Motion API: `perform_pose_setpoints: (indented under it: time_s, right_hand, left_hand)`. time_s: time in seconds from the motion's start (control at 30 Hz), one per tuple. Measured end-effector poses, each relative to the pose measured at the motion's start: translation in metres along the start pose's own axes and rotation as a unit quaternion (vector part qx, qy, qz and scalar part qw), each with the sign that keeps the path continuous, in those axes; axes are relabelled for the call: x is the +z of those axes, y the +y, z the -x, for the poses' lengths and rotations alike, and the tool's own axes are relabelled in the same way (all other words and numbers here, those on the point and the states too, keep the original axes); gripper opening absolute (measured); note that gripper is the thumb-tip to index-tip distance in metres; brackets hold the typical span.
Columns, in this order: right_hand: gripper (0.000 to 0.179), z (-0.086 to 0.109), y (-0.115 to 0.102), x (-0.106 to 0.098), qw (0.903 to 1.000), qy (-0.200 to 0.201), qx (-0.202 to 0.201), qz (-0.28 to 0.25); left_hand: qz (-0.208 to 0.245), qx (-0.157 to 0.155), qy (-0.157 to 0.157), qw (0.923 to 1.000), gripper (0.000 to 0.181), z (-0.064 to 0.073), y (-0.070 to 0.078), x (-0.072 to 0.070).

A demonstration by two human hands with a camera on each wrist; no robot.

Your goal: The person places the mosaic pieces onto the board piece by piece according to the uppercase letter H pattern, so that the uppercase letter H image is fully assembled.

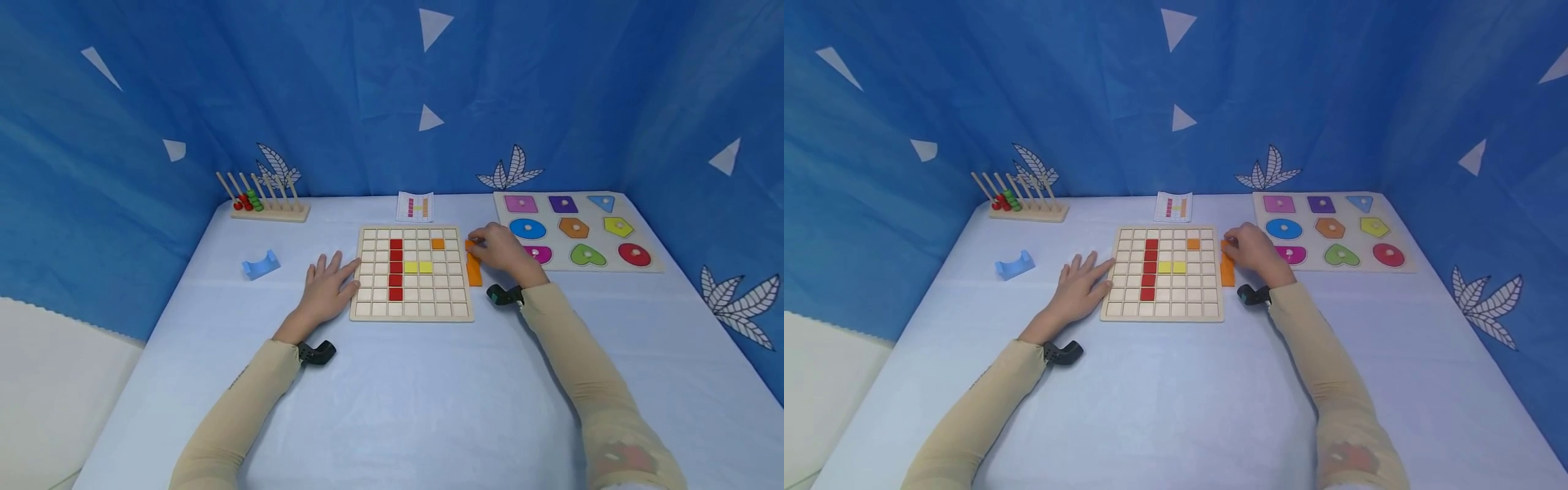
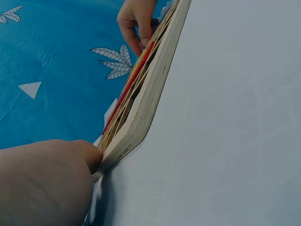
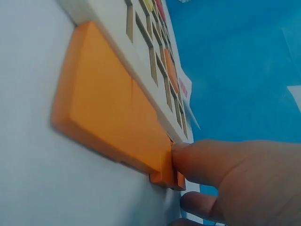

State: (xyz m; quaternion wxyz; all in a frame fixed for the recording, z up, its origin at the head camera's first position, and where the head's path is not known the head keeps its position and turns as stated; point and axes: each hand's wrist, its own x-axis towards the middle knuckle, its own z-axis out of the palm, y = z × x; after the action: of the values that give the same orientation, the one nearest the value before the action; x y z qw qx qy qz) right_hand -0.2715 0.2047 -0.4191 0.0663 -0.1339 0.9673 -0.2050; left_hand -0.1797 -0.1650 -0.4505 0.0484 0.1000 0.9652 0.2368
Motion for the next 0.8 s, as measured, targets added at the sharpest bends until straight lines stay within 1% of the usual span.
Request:
perform_pose_setpoints:
  time_s: [0.3,0.8]
  right_hand:
    - [0.039,-0.0049,0.0000,-0.0018,0.9996,-0.023,0.013,-0.010]
    - [0.039,-0.0073,0.0009,-0.0018,0.9991,-0.029,0.026,-0.018]
  left_hand:
    - [0.000,-0.002,-0.002,1.0000,0.057,-0.0013,0.0000,0.0002]
    - [-0.002,0.000,-0.003,1.0000,0.057,-0.0009,0.0004,-0.0007]
